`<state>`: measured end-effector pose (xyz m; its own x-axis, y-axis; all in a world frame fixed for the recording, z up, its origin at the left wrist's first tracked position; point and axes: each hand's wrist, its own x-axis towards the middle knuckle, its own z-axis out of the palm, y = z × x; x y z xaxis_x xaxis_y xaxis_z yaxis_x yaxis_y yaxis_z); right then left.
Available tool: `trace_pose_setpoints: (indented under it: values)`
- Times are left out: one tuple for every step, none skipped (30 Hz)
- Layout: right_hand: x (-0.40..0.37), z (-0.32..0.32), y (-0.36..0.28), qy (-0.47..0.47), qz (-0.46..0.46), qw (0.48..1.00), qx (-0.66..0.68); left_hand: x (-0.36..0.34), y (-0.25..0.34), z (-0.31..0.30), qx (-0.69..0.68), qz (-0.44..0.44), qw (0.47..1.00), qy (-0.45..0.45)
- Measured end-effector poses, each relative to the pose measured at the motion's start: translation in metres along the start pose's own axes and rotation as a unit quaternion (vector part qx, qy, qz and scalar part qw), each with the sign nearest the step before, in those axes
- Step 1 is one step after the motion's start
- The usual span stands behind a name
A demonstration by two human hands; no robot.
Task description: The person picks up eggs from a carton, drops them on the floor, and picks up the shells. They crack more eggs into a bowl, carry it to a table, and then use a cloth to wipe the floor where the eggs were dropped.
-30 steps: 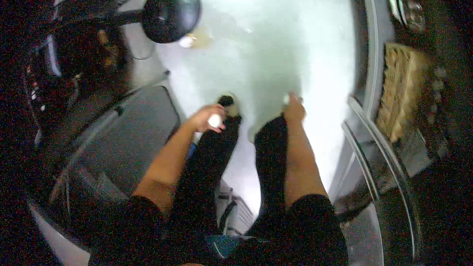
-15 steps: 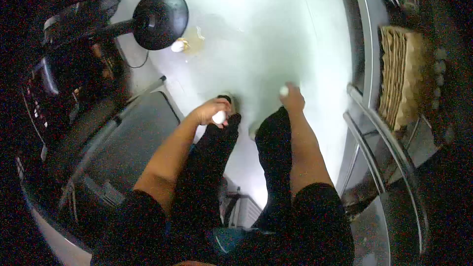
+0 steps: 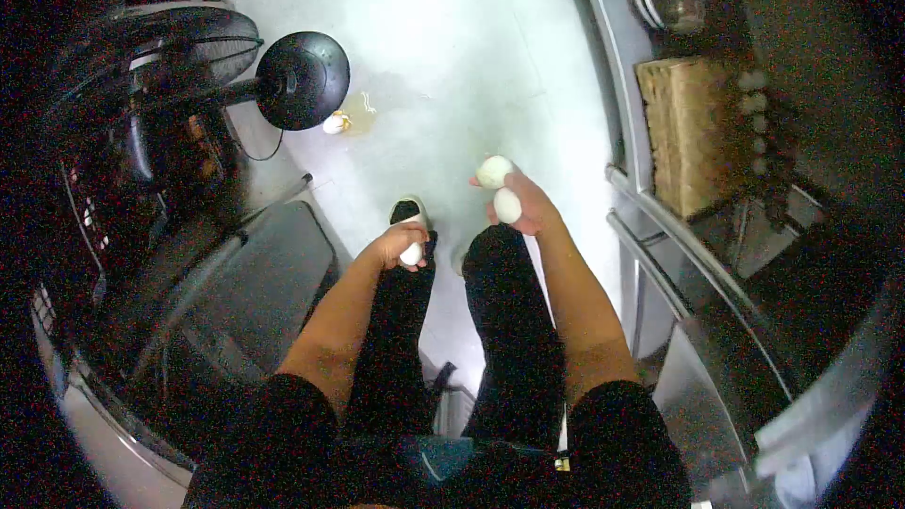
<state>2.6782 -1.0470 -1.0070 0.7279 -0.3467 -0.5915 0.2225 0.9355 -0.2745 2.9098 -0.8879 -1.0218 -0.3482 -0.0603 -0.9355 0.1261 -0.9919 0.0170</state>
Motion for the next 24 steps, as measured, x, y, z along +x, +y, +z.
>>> trace_pose_setpoints:
  values:
    - [-0.011,0.018,-0.006,0.004,0.01,1.0,0.016,-0.015,0.0,0.014,-0.009,0.013,1.0,-0.017]
    - [-0.019,0.036,-0.014,0.003,0.019,0.999,0.029,-0.029,0.005,0.026,-0.019,0.033,0.999,-0.03]
    - [-0.029,0.055,-0.023,-0.025,0.011,0.999,0.045,-0.05,0.012,0.045,-0.026,0.043,0.998,-0.035]
    - [-0.038,0.074,-0.032,-0.063,-0.015,0.996,0.066,-0.06,0.012,0.055,-0.002,0.053,0.995,-0.079]
    - [-0.047,0.092,-0.041,-0.105,-0.042,0.989,0.093,-0.069,0.014,0.065,0.0,0.059,0.993,-0.103]
    - [-0.057,0.11,-0.048,-0.143,-0.067,0.98,0.124,-0.086,0.018,0.076,0.002,0.061,0.99,-0.126]
    - [-0.064,0.125,-0.058,-0.184,-0.102,0.969,0.128,-0.101,0.024,0.083,-0.014,0.083,0.986,-0.142]
    - [-0.071,0.142,-0.069,-0.231,-0.125,0.953,0.148,-0.114,0.034,0.089,-0.027,0.105,0.981,-0.159]
    - [-0.078,0.161,-0.081,-0.27,-0.145,0.941,0.145,-0.127,0.045,0.092,-0.037,0.127,0.975,-0.18]
    - [-0.082,0.179,-0.093,-0.31,-0.166,0.926,0.141,-0.14,0.058,0.094,-0.075,0.16,0.965,-0.193]
    - [-0.085,0.197,-0.106,-0.374,-0.169,0.904,0.124,-0.153,0.074,0.097,-0.093,0.206,0.955,-0.193]
    - [-0.088,0.214,-0.116,-0.394,-0.168,0.895,0.126,-0.17,0.09,0.101,-0.109,0.25,0.942,-0.193]
    - [-0.091,0.233,-0.125,-0.416,-0.17,0.884,0.126,-0.19,0.105,0.105,-0.125,0.275,0.934,-0.194]
    - [-0.095,0.251,-0.133,-0.438,-0.175,0.873,0.122,-0.21,0.122,0.109,-0.136,0.3,0.923,-0.199]
    - [-0.102,0.262,-0.134,-0.408,-0.184,0.883,0.14,-0.228,0.137,0.114,-0.145,0.324,0.912,-0.206]
    - [-0.106,0.276,-0.138,-0.421,-0.183,0.877,0.141,-0.247,0.148,0.119,-0.137,0.331,0.91,-0.208]
    - [-0.11,0.292,-0.141,-0.408,-0.193,0.88,0.149,-0.266,0.155,0.121,-0.129,0.339,0.908,-0.207]
    - [-0.116,0.306,-0.145,-0.398,-0.203,0.88,0.16,-0.284,0.16,0.126,-0.121,0.347,0.908,-0.202]
    - [-0.122,0.318,-0.15,-0.401,-0.202,0.878,0.164,-0.298,0.161,0.129,-0.119,0.359,0.904,-0.199]
    - [-0.127,0.329,-0.153,-0.405,-0.201,0.876,0.17,-0.312,0.16,0.131,-0.116,0.361,0.903,-0.2]
    - [-0.132,0.34,-0.156,-0.409,-0.2,0.873,0.177,-0.324,0.157,0.132,-0.114,0.362,0.903,-0.2]
    - [-0.14,0.348,-0.157,-0.397,-0.197,0.879,0.177,-0.336,0.151,0.133,-0.112,0.361,0.904,-0.199]
    - [-0.147,0.354,-0.161,-0.387,-0.195,0.885,0.174,-0.345,0.144,0.133,-0.106,0.366,0.904,-0.195]
    - [-0.154,0.361,-0.167,-0.377,-0.191,0.891,0.167,-0.357,0.138,0.133,-0.115,0.369,0.898,-0.212]
